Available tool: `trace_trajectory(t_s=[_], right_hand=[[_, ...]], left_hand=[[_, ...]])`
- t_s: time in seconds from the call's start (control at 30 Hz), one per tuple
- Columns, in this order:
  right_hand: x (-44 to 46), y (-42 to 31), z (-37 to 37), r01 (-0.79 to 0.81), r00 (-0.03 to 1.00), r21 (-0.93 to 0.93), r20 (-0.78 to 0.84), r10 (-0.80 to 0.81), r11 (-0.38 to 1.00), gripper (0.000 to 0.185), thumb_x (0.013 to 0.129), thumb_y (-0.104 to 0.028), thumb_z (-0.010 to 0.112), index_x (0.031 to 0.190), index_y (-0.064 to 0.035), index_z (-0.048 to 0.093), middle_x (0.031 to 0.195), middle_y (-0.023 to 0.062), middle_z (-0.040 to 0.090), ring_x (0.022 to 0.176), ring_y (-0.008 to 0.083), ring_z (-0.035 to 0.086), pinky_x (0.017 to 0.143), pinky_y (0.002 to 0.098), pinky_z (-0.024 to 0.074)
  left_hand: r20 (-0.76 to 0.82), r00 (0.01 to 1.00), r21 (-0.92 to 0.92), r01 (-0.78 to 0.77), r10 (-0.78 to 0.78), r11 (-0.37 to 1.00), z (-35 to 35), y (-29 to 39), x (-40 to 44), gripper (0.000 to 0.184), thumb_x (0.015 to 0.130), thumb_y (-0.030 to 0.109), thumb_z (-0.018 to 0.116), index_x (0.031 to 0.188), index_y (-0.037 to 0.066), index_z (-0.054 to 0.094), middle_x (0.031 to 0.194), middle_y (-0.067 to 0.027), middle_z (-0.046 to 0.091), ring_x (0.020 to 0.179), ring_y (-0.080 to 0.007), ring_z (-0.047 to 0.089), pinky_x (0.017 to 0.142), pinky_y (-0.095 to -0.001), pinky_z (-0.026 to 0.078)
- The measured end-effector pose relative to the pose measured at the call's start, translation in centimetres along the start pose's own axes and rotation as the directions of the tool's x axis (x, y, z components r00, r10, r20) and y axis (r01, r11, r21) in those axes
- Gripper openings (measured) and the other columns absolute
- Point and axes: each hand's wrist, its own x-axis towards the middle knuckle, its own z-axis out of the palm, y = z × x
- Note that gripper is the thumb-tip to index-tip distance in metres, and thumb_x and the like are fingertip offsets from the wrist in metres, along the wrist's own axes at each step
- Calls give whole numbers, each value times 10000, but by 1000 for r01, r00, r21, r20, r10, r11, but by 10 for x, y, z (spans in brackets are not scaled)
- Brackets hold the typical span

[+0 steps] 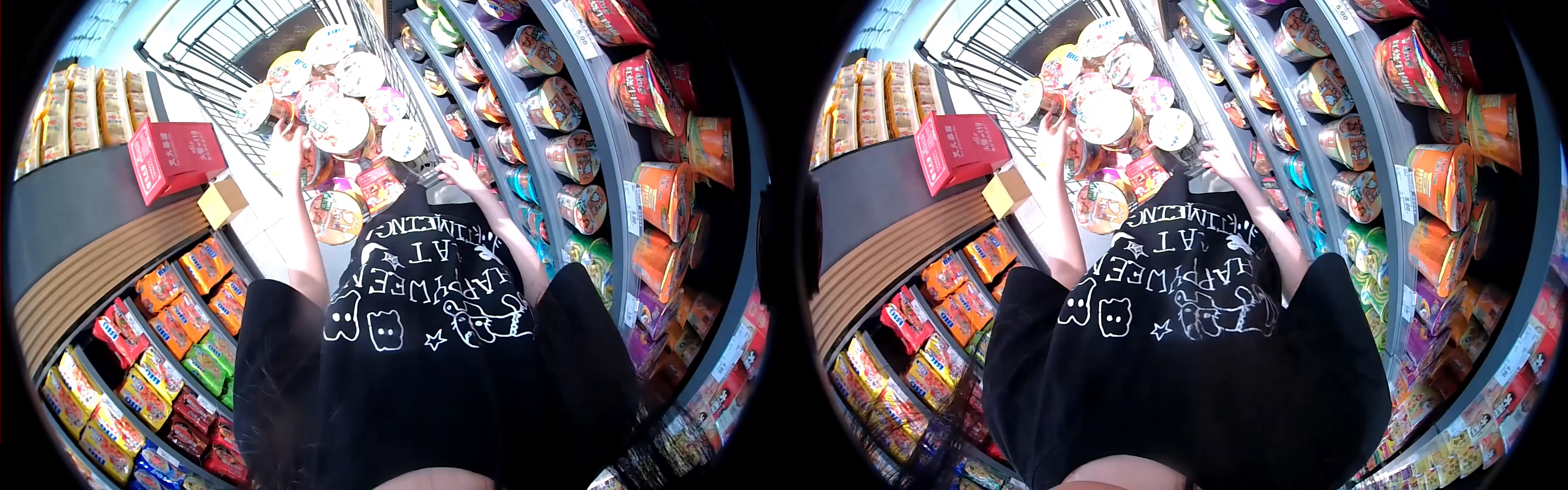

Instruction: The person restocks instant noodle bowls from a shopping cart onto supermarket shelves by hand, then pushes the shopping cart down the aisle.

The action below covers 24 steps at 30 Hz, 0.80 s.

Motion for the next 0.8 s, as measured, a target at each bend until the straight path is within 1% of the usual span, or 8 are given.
trace_trajectory(t_s=[0.07, 0.1, 0.13, 0.2, 0.33, 0.57, 0.77, 0.8], right_hand=[[6, -1, 2, -10, 999, -39, 33, 11, 999, 415, 794, -194, 512, 1166, -64, 384, 855, 36, 592, 670, 67, 540, 546, 192, 427], [10, -2, 3, -4, 999, -30, 47, 5, 1000, 423, 780, -201, 522, 1154, -51, 396, 832, 43, 589, 652, 76, 538, 530, 194, 420], [12, -1, 5, 0, 998, -18, 57, 2, 1000, 431, 767, -208, 533, 1142, -38, 407, 809, 50, 585, 633, 85, 537, 513, 196, 413], [18, -2, 8, 16, 997, -29, 71, -14, 999, 425, 761, -202, 537, 1127, -22, 417, 786, 54, 580, 616, 84, 531, 490, 196, 409], [19, -15, 9, 51, 996, -43, 82, -47, 998, 404, 761, -189, 536, 1102, 1, 430, 774, 58, 573, 577, 93, 535, 469, 196, 404], [17, -18, -2, 35, 998, 12, 56, -36, 999, 387, 763, -176, 532, 1093, 0, 437, 775, 56, 571, 591, 92, 536, 475, 195, 403], [23, -25, -6, 102, 992, 46, 69, -105, 994, 437, 749, -248, 581, 1088, -14, 436, 767, 39, 567, 607, 78, 527, 474, 184, 395], [21, -33, -7, 115, 986, 39, 120, -119, 993, 518, 735, -285, 598, 1132, -22, 393, 847, 67, 557, 699, 103, 533, 507, 202, 406]], left_hand=[[142, 958, 477, -286, 248, 831, 19, -18, 17, 880, 564, 430, 678, 1252, 65, 268, 1244, -227, 296, 1133, -342, 313, 927, -426, 272], [212, 976, 744, -200, 59, 637, 29, 19, 4, 1074, 476, 494, 715, 1284, 55, 160, 1291, -224, 197, 1153, -373, 275, 935, -409, 280], [285, 952, 789, -299, 112, 537, 40, 16, 7, 1085, 471, 501, 698, 1283, 55, 133, 1252, -236, 229, 1119, -396, 297, 916, -423, 296], [359, 928, 822, -363, 97, 439, 60, 11, 8, 1079, 472, 498, 696, 1281, 55, 137, 1245, -237, 234, 1116, -396, 300, 913, -424, 298], [383, 922, 839, -375, 61, 394, 74, 7, 6, 1066, 475, 491, 693, 1278, 54, 145, 1233, -238, 245, 1108, -395, 307, 908, -425, 302], [395, 915, 826, -394, 85, 402, 78, 8, 6, 1044, 479, 480, 686, 1272, 51, 160, 1211, -239, 263, 1095, -393, 318, 899, -426, 310], [386, 906, 778, -420, 171, 468, 73, 29, -5, 1025, 482, 471, 680, 1266, 49, 172, 1193, -240, 279, 1084, -392, 328, 892, -428, 316], [386, 898, 749, -439, 212, 497, 71, 42, -13, 1022, 483, 469, 679, 1266, 49, 174, 1190, -241, 282, 1082, -391, 330, 890, -428, 317]])
